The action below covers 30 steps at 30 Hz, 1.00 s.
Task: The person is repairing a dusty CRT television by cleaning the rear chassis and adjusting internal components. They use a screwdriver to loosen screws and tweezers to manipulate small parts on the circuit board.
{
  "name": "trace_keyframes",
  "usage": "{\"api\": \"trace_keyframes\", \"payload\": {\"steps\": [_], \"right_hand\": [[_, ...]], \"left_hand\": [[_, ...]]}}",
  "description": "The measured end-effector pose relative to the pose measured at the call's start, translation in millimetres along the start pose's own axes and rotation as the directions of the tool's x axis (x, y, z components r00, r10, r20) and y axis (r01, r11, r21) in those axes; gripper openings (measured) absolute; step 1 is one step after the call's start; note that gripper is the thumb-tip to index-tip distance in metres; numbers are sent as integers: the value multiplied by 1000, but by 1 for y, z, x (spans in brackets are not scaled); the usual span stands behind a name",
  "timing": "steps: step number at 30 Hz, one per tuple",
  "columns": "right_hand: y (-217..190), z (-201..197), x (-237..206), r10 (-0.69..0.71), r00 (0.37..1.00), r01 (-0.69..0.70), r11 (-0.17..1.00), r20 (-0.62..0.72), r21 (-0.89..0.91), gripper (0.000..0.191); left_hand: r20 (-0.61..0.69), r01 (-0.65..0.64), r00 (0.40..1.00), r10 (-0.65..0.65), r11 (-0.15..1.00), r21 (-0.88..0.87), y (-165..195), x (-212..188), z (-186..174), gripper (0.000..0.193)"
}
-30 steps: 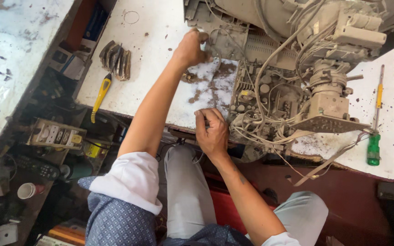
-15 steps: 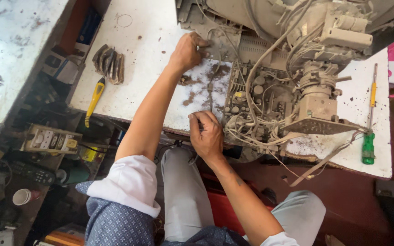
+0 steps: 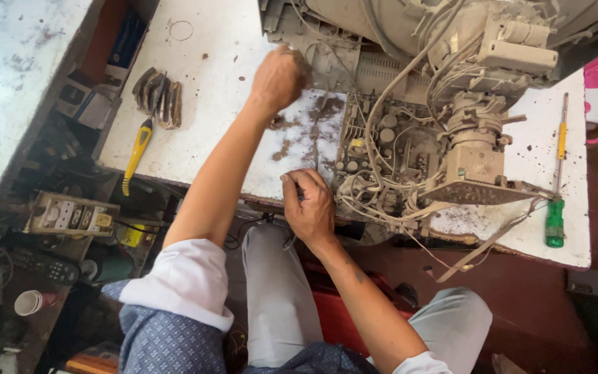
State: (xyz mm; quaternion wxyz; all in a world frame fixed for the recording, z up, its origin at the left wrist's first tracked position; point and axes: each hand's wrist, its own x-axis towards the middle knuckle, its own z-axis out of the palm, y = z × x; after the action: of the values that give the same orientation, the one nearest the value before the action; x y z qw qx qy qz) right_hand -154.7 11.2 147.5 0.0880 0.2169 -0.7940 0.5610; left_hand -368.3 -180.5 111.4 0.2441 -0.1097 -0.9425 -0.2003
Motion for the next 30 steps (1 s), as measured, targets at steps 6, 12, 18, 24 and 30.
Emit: {"api": "trace_keyframes", "payload": {"steps": [6,12,18,24,30], "right_hand": [[-4,2,0,-7,1000,7,1000,-20,-4,14],[-3,2,-1,-29,999,29,1000,-20,-8,13],[-1,3,-2,-38,999,38,999,-22,-22,13],[0,2,-2,-54,998,53,998,-17,-30,13],[1,0,-3,-96,995,96,995,-16,12,13]], "left_hand": [[38,141,989,-143,988,54,-13,-21,-44,14],[42,263,965,-260,955,-134,2,-20,-47,20],[208,373,902,-378,925,64,-4,-24,-40,13],[106,88,982,-157,873,479,-2,-30,-81,16],[501,113,866,-14,979,-169,25,-57,-95,21]]}}
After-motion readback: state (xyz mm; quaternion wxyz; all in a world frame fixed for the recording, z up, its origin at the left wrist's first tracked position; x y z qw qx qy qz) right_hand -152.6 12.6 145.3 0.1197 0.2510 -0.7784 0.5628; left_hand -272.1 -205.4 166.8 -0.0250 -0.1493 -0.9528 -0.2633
